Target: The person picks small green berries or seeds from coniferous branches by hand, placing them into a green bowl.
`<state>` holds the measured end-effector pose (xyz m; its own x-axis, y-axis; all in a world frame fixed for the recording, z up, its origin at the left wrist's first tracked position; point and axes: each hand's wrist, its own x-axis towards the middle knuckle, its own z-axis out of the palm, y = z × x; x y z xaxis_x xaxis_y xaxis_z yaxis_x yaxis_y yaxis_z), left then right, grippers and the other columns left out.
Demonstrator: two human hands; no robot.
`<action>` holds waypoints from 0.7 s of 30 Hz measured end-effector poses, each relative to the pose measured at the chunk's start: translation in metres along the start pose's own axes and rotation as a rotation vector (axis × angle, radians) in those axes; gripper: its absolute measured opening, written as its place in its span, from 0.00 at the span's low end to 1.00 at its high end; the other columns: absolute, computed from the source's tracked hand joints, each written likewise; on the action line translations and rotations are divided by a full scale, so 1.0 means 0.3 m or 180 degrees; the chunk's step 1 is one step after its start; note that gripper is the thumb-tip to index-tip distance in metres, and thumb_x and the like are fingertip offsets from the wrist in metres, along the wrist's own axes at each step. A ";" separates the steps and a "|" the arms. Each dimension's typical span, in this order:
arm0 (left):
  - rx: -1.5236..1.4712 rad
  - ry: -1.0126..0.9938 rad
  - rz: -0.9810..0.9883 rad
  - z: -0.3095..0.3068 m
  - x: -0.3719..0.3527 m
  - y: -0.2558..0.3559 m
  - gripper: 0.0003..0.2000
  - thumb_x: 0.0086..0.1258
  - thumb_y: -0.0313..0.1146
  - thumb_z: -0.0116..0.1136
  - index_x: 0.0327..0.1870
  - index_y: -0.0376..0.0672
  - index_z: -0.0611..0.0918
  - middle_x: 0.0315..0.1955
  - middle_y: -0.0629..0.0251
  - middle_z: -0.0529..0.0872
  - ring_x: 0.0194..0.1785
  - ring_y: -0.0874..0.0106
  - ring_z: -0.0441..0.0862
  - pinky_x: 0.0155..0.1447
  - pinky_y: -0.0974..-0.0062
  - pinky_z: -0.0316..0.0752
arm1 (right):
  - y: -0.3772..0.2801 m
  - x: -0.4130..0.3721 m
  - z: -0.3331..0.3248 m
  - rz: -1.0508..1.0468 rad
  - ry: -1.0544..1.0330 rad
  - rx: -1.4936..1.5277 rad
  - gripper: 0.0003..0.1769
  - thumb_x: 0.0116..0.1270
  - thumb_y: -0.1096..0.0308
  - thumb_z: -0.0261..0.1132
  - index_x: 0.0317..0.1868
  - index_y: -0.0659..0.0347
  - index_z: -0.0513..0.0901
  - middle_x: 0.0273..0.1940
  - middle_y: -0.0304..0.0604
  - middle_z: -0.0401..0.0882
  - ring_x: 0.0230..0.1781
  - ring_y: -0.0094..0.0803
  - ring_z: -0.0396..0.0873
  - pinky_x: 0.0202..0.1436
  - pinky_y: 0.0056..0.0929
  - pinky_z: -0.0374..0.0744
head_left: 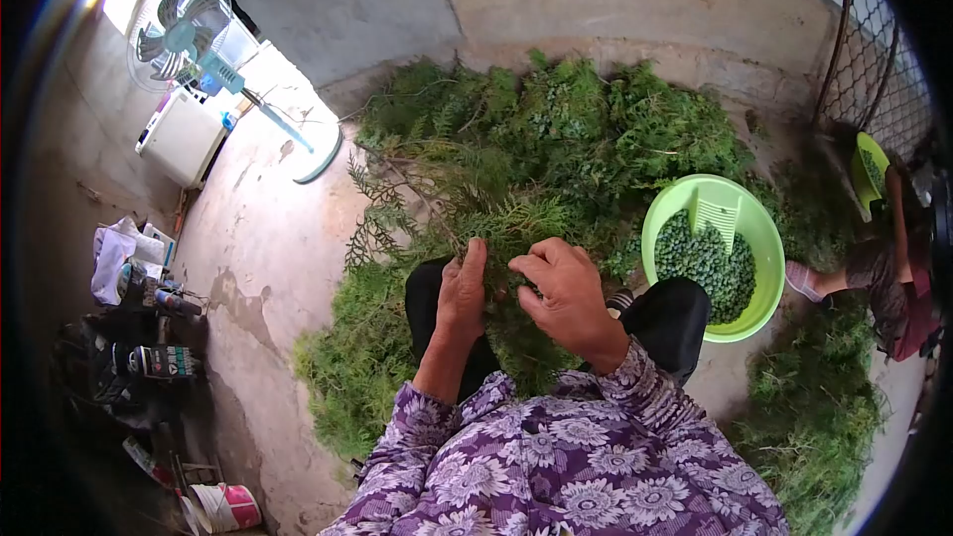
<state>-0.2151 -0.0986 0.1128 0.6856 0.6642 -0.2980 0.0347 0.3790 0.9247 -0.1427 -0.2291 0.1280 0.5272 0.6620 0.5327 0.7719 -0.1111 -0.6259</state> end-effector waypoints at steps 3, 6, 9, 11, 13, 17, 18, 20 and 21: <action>-0.0002 0.0014 -0.0020 0.019 -0.019 0.018 0.20 0.61 0.51 0.53 0.36 0.40 0.72 0.22 0.71 0.72 0.21 0.79 0.68 0.23 0.80 0.63 | -0.006 0.007 0.008 -0.0106 0.0019 -0.0140 0.13 0.47 0.72 0.62 0.37 0.58 0.77 0.34 0.43 0.71 0.37 0.39 0.72 0.42 0.35 0.68; 0.0089 -0.0079 -0.0195 0.007 -0.014 0.021 0.20 0.62 0.51 0.52 0.36 0.40 0.72 0.22 0.71 0.72 0.21 0.79 0.68 0.23 0.79 0.63 | -0.001 0.009 0.021 -0.0162 0.0053 -0.0236 0.11 0.48 0.72 0.62 0.35 0.59 0.75 0.34 0.43 0.71 0.38 0.39 0.72 0.41 0.35 0.68; 0.0030 -0.0236 -0.0092 -0.015 0.013 -0.008 0.19 0.62 0.50 0.51 0.36 0.39 0.73 0.23 0.70 0.73 0.21 0.79 0.69 0.22 0.78 0.63 | 0.001 0.013 0.029 -0.0062 -0.0053 -0.0364 0.08 0.49 0.71 0.61 0.31 0.61 0.73 0.33 0.44 0.71 0.37 0.40 0.72 0.41 0.37 0.68; -0.0012 -0.0139 -0.0043 0.002 0.004 -0.004 0.18 0.63 0.49 0.51 0.34 0.40 0.73 0.22 0.70 0.73 0.21 0.80 0.68 0.22 0.78 0.62 | 0.006 0.016 0.039 0.0040 -0.0155 -0.0472 0.08 0.49 0.70 0.60 0.29 0.62 0.71 0.32 0.46 0.72 0.37 0.41 0.73 0.40 0.38 0.68; -0.0051 -0.0046 0.0003 0.010 0.006 -0.013 0.18 0.63 0.49 0.50 0.31 0.40 0.74 0.21 0.71 0.73 0.21 0.81 0.68 0.22 0.78 0.61 | 0.028 0.016 0.066 0.0208 -0.0197 -0.0405 0.10 0.49 0.66 0.59 0.27 0.63 0.69 0.29 0.49 0.72 0.32 0.45 0.74 0.36 0.43 0.70; 0.0461 0.0054 0.0467 0.005 0.027 -0.051 0.19 0.64 0.47 0.50 0.23 0.38 0.73 0.17 0.72 0.68 0.22 0.81 0.63 0.23 0.77 0.59 | 0.038 0.016 0.078 0.0407 -0.0374 -0.0233 0.13 0.47 0.64 0.58 0.27 0.65 0.70 0.26 0.53 0.73 0.27 0.49 0.74 0.32 0.46 0.71; 0.0717 0.0130 0.0542 0.006 0.024 -0.058 0.20 0.64 0.47 0.50 0.19 0.38 0.72 0.15 0.72 0.66 0.22 0.81 0.61 0.23 0.76 0.58 | 0.044 0.012 0.078 0.0521 -0.0476 -0.0219 0.13 0.46 0.63 0.59 0.27 0.65 0.71 0.25 0.53 0.73 0.26 0.49 0.74 0.31 0.44 0.71; 0.0842 0.0136 0.0614 0.005 0.027 -0.077 0.21 0.64 0.47 0.50 0.18 0.37 0.70 0.15 0.73 0.65 0.22 0.80 0.59 0.24 0.74 0.58 | 0.057 0.008 0.071 0.0640 -0.0594 -0.0204 0.13 0.45 0.63 0.59 0.27 0.65 0.73 0.24 0.53 0.74 0.25 0.50 0.74 0.29 0.42 0.71; 0.0965 0.0137 0.0692 0.007 0.028 -0.084 0.22 0.64 0.47 0.50 0.17 0.37 0.68 0.15 0.73 0.64 0.22 0.79 0.58 0.24 0.73 0.57 | 0.065 0.005 0.065 0.0790 -0.0626 0.0079 0.12 0.45 0.64 0.59 0.25 0.66 0.73 0.22 0.54 0.73 0.24 0.49 0.74 0.28 0.41 0.72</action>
<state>-0.2088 -0.1039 0.0876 0.6696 0.7372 -0.0906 0.1099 0.0223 0.9937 -0.1337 -0.2159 0.1054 0.6178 0.7478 0.2432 0.6181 -0.2706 -0.7381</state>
